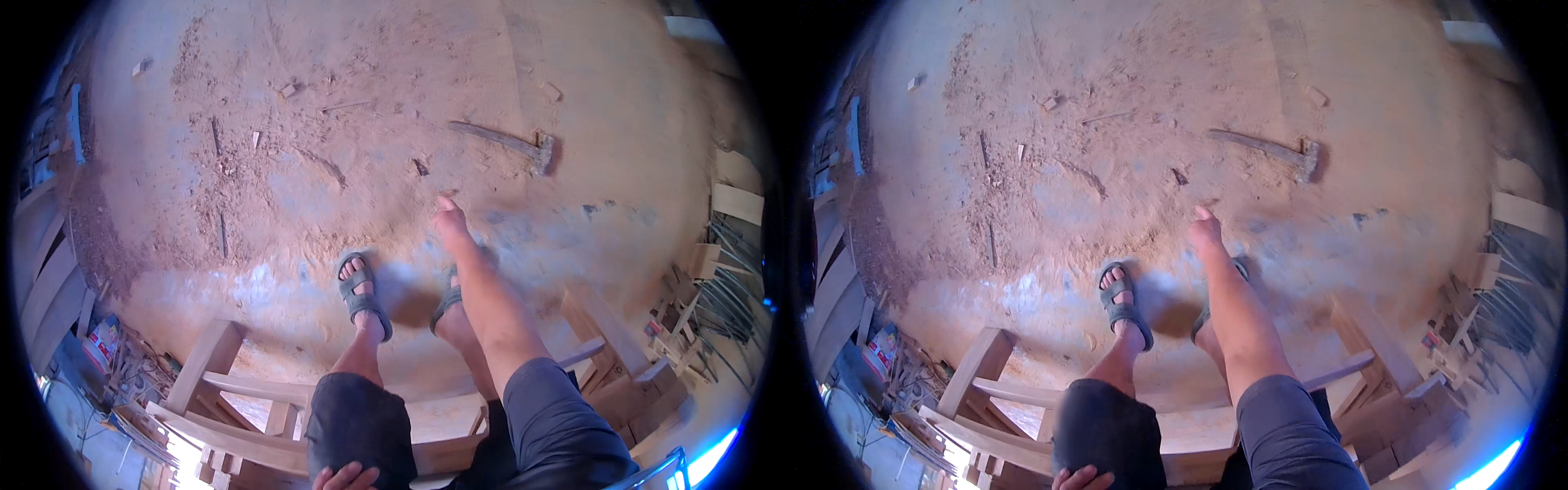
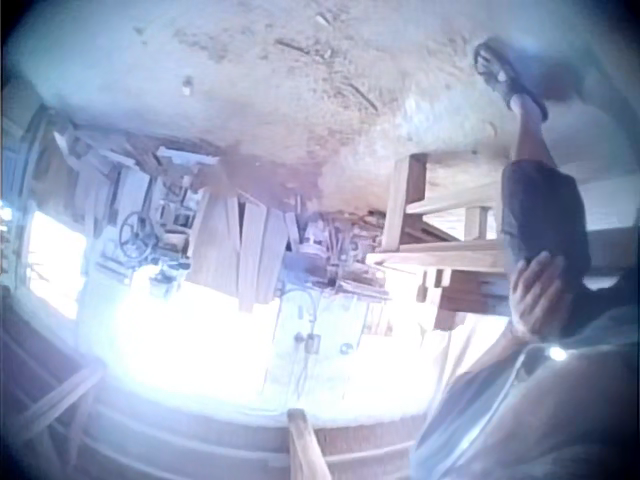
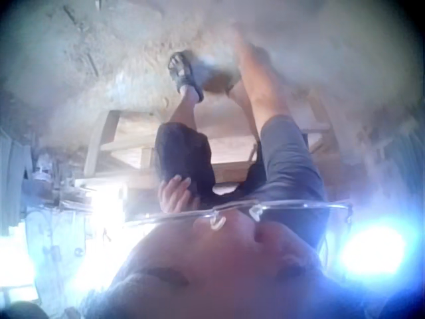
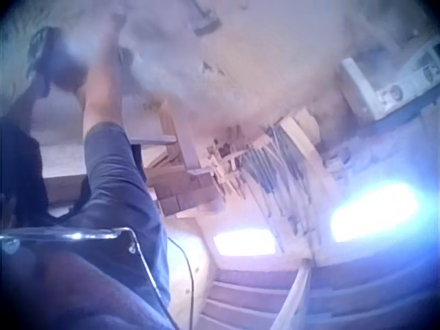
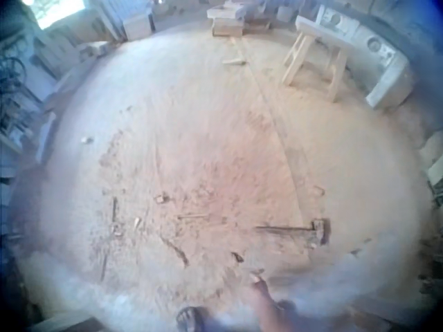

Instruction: The person sits on the floor in a workshop and uses a try square and pencil to mark lines on several wooden planks. They repeatedly pick up planks, align the square, draw lines, and set the pieces aside.

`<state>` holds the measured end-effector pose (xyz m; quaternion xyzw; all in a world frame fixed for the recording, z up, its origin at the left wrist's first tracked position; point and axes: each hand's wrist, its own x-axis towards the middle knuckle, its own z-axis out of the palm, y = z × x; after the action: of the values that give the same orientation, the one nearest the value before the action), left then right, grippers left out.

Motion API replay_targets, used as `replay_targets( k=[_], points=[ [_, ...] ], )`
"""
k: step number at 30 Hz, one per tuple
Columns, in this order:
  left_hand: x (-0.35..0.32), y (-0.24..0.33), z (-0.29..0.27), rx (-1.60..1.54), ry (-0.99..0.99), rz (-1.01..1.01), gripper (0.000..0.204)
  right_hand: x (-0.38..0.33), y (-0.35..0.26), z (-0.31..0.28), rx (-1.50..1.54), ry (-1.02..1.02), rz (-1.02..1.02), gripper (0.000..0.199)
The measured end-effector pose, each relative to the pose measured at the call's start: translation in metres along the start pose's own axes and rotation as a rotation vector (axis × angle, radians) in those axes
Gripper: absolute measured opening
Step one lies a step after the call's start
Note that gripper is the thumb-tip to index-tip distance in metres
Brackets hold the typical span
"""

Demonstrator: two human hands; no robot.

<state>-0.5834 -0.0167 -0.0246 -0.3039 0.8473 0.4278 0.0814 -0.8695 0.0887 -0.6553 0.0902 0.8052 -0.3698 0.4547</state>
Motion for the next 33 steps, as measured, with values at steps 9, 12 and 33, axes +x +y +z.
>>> replay_targets(
  k=[9, 12, 33],
  points=[
    [-0.022, 0.001, -0.006, 0.238, -0.073, -0.113, 0.042, 0.028, -0.018, 0.031, 0.02, 0.097, 0.044, 0.053],
    [-0.003, 0.003, -0.004, 0.174, -0.018, -0.131, 0.041, 0.001, -0.046, 0.011, 0.303, -0.066, -0.005, 0.037],
    [-0.029, 0.023, -0.012, -1.27, 0.758, -0.058, 0.028, -0.535, -0.275, -0.031, 1.125, -1.456, -0.07, 0.015]
  ],
)
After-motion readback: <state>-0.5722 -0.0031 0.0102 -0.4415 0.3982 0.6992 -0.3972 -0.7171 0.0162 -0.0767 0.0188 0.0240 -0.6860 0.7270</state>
